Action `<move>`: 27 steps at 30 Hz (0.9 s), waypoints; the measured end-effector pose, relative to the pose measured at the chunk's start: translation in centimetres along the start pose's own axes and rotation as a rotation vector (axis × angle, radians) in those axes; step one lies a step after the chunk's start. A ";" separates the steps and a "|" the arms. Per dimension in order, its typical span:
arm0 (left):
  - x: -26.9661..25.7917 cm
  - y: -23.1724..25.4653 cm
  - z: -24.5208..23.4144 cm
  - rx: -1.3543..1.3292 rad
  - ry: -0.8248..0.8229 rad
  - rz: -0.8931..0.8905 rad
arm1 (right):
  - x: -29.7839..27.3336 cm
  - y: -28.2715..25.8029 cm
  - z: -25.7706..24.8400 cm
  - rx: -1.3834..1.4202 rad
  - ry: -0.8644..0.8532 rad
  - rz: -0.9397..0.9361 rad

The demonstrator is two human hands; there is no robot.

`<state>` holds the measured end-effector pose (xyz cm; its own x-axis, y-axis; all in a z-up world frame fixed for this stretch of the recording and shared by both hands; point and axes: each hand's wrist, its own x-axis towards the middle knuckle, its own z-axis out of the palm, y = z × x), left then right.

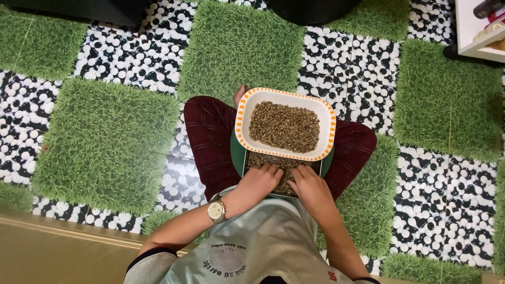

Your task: The person sorts green coffee beans by hand, transferring them from a tray into a collection container in several passes.

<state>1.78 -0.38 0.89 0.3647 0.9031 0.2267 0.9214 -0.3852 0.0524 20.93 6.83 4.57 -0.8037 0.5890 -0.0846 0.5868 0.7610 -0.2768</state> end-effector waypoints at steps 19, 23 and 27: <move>0.1 -0.9 0.4 -0.216 -0.284 -0.016 | 0.7 -0.3 -0.1 0.137 0.057 -0.076; -0.1 -1.1 0.1 -0.269 -0.273 -0.015 | 0.6 -0.4 -0.2 0.178 0.080 -0.079; -0.7 -1.4 0.3 -0.290 -0.215 0.000 | 0.7 -0.3 -0.8 0.234 0.101 -0.078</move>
<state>0.26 -0.39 0.36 0.4133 0.9104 0.0190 0.8559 -0.3955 0.3333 20.30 7.28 5.38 -0.8245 0.5645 0.0382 0.4756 0.7281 -0.4936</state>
